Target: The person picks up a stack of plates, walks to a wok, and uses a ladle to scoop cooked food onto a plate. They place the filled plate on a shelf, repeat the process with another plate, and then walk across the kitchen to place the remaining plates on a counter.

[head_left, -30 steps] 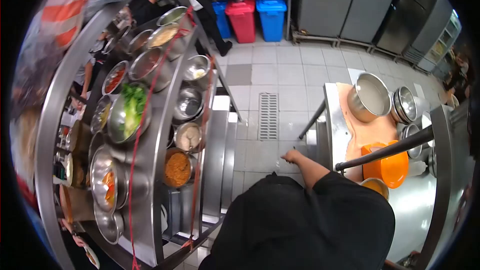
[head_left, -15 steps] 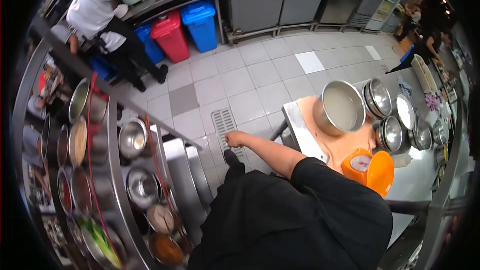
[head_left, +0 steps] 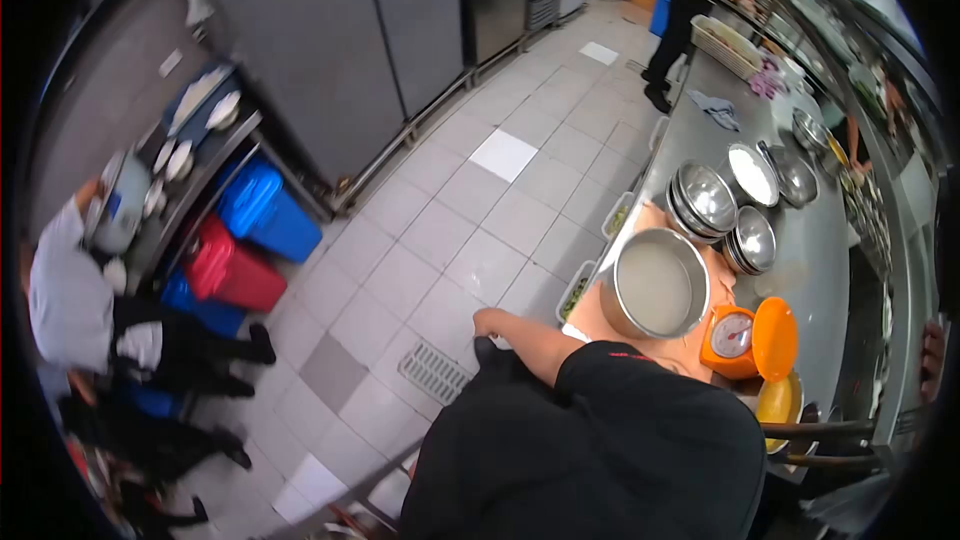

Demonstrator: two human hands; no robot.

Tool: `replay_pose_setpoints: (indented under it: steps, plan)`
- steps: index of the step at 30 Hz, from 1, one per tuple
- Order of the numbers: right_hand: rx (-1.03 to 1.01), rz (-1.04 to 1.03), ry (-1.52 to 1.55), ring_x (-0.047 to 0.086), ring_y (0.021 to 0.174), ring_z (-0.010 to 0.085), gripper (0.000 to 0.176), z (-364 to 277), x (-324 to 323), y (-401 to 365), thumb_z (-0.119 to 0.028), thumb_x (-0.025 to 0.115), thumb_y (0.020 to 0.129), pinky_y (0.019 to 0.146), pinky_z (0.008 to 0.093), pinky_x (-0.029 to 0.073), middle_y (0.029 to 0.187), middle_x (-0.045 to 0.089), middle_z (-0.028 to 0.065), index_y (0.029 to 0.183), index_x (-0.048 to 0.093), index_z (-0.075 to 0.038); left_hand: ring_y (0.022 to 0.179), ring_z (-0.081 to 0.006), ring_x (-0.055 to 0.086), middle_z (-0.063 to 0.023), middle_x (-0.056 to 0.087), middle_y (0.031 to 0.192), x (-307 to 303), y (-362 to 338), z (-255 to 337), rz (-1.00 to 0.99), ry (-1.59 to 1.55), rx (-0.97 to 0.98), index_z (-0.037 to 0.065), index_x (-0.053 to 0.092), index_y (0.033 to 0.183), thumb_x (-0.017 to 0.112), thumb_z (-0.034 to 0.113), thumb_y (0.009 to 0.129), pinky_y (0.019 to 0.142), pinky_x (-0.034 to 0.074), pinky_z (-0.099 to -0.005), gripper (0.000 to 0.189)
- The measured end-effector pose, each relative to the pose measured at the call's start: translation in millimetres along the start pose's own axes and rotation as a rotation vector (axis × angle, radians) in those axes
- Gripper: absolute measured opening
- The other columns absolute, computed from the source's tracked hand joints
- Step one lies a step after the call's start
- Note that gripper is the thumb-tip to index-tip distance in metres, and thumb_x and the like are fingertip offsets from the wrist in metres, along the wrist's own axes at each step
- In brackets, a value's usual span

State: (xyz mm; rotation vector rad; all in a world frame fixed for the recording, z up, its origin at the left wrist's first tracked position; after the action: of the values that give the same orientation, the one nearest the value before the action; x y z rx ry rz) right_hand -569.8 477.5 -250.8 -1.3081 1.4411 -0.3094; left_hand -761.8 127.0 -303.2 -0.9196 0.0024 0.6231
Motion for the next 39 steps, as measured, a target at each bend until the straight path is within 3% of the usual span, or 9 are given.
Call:
replay_pose_setpoints:
  steps: [7, 9, 11, 17, 27, 28, 29, 32, 39]
  plan:
    - [0.02, 0.093, 0.203, 0.069, 0.095, 0.0398, 0.031, 25.0, -99.0, 92.4, -0.01, 0.059, 0.075, 0.081, 0.0506, 0.054, 0.104, 0.07, 0.0264, 0.1, 0.075, 0.0, 0.072, -0.0213, 0.065, -0.0064, 0.066, 0.086, 48.8, 123.4, 154.5, -0.227, 0.211, -0.017, 0.008, 0.062, 0.108, 0.048, 0.044, 0.099, 0.061, 0.052, -0.037, 0.04]
    - [0.018, 0.057, 0.214, 0.07, 0.089, 0.039, 0.032, 25.5, -124.3, 125.8, -0.007, 0.054, 0.077, 0.078, 0.0511, 0.055, 0.103, 0.07, 0.0252, 0.101, 0.073, 0.003, 0.073, -0.0214, 0.065, -0.0064, 0.066, 0.086, 48.6, 146.8, 179.2, -0.253, 0.251, -0.069, 0.008, 0.062, 0.108, 0.048, 0.044, 0.099, 0.061, 0.052, -0.0371, 0.04]
    - [0.044, 0.079, 0.267, 0.07, 0.067, 0.0318, 0.023, 29.6, -163.7, 163.7, -0.009, 0.055, 0.072, 0.057, 0.0453, 0.055, 0.071, 0.068, 0.0239, 0.075, 0.07, 0.009, 0.073, -0.0215, 0.066, -0.0065, 0.067, 0.086, 44.2, 169.5, 208.5, -0.262, 0.289, -0.11, 0.008, 0.062, 0.108, 0.048, 0.043, 0.099, 0.062, 0.052, -0.0373, 0.04]
    - [0.03, 0.216, 0.358, 0.07, 0.066, 0.0345, 0.025, 63.2, -269.7, 202.8, -0.006, 0.052, 0.071, 0.058, 0.0481, 0.055, 0.073, 0.069, 0.0248, 0.076, 0.07, 0.01, 0.074, -0.0218, 0.066, -0.0066, 0.067, 0.087, 43.2, 245.0, 288.8, -0.298, 0.372, -0.179, 0.007, 0.062, 0.108, 0.049, 0.043, 0.098, 0.063, 0.052, -0.0378, 0.039]
    - [0.471, 0.334, 0.574, 0.069, 0.067, 0.0367, 0.025, 235.5, -331.0, 191.0, -0.015, 0.055, 0.073, 0.062, 0.0488, 0.056, 0.078, 0.07, 0.0239, 0.076, 0.073, 0.002, 0.075, -0.0223, 0.066, -0.0067, 0.067, 0.089, 95.3, 440.5, 492.8, -0.497, 0.551, -0.132, 0.007, 0.063, 0.108, 0.05, 0.042, 0.098, 0.065, 0.053, -0.0386, 0.039]
    - [0.454, 0.623, 0.373, 0.07, 0.077, 0.0358, 0.032, 298.6, -280.3, 250.5, -0.028, 0.062, 0.08, 0.075, 0.0462, 0.056, 0.084, 0.071, 0.0224, 0.085, 0.073, 0.002, 0.075, -0.0224, 0.066, -0.0067, 0.067, 0.089, 101.9, 457.6, 523.5, -0.524, 0.572, -0.119, 0.007, 0.063, 0.108, 0.05, 0.042, 0.098, 0.065, 0.053, -0.0387, 0.039]
    - [0.528, 0.497, 0.425, 0.068, 0.062, 0.034, 0.027, 292.6, -298.8, 206.2, -0.019, 0.054, 0.079, 0.057, 0.049, 0.055, 0.072, 0.069, 0.0202, 0.075, 0.072, 0.001, 0.075, -0.0224, 0.066, -0.0068, 0.067, 0.089, 107.5, 476.1, 551.3, -0.549, 0.596, -0.108, 0.007, 0.063, 0.108, 0.05, 0.041, 0.098, 0.066, 0.053, -0.0388, 0.039]
    - [0.823, 0.319, 1.058, 0.067, 0.057, 0.0262, 0.029, 295.5, -290.2, 156.7, -0.02, 0.053, 0.09, 0.05, 0.0405, 0.056, 0.066, 0.068, 0.0133, 0.075, 0.068, 0.0, 0.075, -0.0226, 0.066, -0.0068, 0.067, 0.089, 126.1, 532.5, 635.5, -0.622, 0.665, -0.069, 0.006, 0.063, 0.108, 0.05, 0.041, 0.098, 0.066, 0.053, -0.039, 0.039]
    - [0.916, 0.407, 1.71, 0.068, 0.071, 0.0245, 0.03, 239.9, -281.3, 212.8, -0.026, 0.055, 0.094, 0.056, 0.0439, 0.057, 0.089, 0.07, 0.0141, 0.097, 0.065, 0.002, 0.076, -0.0229, 0.066, -0.0069, 0.068, 0.09, 215.1, 608.4, 787.0, -0.779, 0.827, -0.028, 0.006, 0.064, 0.108, 0.051, 0.04, 0.097, 0.068, 0.053, -0.0396, 0.038]
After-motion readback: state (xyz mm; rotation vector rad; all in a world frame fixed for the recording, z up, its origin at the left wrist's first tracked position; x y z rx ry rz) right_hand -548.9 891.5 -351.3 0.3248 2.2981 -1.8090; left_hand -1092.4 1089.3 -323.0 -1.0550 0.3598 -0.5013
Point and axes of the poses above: each hand's wrist, its own y-axis towards the middle knuckle, its own x-axis out of the palm, z = x × y, the point moved 6 cm from there along y, towards the middle knuckle
